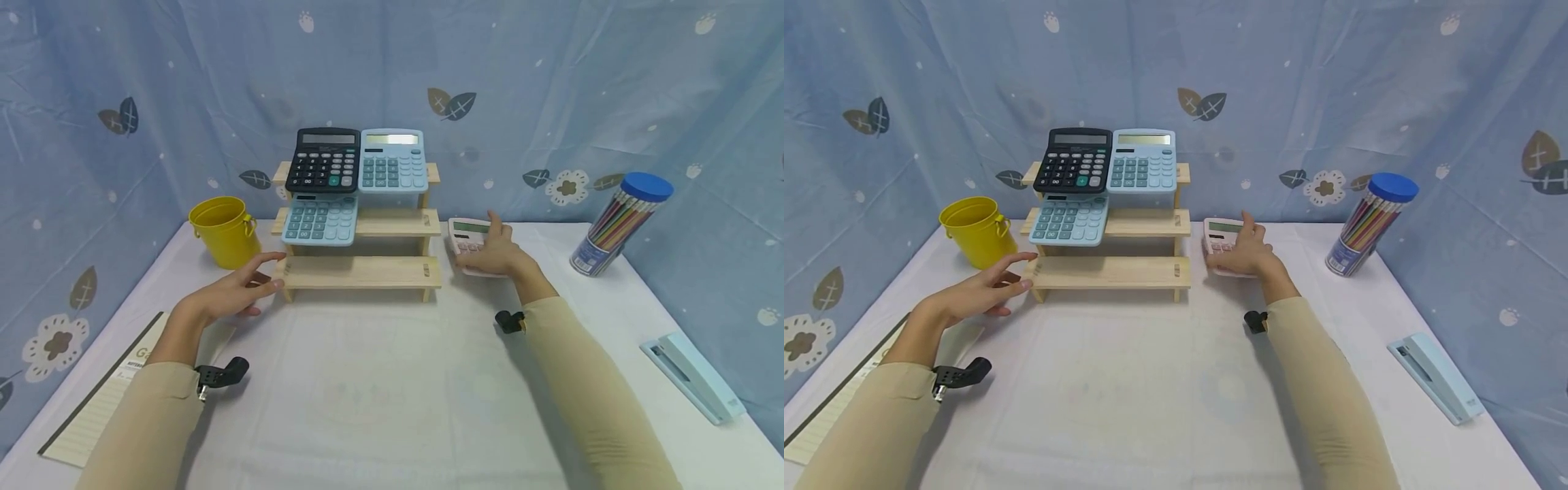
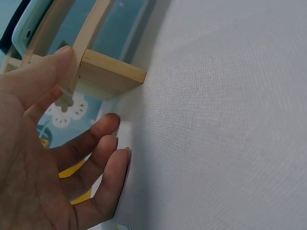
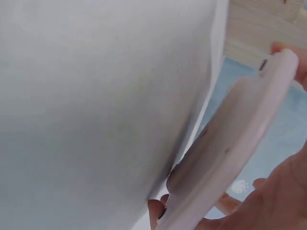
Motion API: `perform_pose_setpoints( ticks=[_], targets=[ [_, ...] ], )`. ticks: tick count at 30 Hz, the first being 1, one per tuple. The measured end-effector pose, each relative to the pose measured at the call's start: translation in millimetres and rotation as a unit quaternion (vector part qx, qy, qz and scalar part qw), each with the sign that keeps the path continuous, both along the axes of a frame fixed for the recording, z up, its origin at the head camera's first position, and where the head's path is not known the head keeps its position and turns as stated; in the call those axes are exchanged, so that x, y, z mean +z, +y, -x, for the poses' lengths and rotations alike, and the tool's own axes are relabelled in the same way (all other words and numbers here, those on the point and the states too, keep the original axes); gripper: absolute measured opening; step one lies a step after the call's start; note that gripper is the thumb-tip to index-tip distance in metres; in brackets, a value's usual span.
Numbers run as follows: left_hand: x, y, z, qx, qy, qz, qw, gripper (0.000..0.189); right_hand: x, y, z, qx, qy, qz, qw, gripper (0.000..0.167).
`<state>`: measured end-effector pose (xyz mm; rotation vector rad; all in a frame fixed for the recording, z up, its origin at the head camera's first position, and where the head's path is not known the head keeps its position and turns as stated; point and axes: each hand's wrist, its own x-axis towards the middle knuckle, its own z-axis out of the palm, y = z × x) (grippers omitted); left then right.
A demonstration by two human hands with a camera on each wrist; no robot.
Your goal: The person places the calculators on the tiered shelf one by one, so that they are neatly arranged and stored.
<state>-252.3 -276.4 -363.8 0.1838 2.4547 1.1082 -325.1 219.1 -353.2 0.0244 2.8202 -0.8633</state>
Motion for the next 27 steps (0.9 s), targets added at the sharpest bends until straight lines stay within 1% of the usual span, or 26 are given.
perform_pose_setpoints(
  ticks=[3,5,11,15,18,22,27],
  targets=[
    [-1.9,0.3,-1.6,0.002,0.002,0.001,1.0000,0.083,1.0,7,-3.6,-0.004,-0.014,0.058,0.9982,0.133],
    [-0.3,0.5,-1.0,0.002,0.004,0.002,1.0000,0.083,2.3,12,-5.0,-0.014,-0.022,0.092,0.9954,0.133],
    [-0.2,1.0,0.7,-0.003,-0.004,-0.003,1.0000,0.084,8.5,19,-11.3,-0.028,-0.042,0.164,0.9852,0.131],
    [-1.0,0.0,0.6,-0.003,-0.004,-0.003,1.0000,0.085,12.0,20,-16.6,-0.020,-0.067,0.216,0.9739,0.126],
    [-0.7,-0.2,0.4,-0.002,-0.003,-0.003,1.0000,0.085,16.1,21,-21.3,-0.009,-0.081,0.242,0.9668,0.120],
    [0.5,0.6,0.1,0.000,0.003,0.003,1.0000,0.085,23.8,20,-26.4,0.013,-0.077,0.279,0.9571,0.115],
    [-0.2,1.1,-0.1,0.003,0.004,0.006,1.0000,0.085,32.8,17,-31.1,0.040,-0.062,0.332,0.9403,0.109]
  ],
)
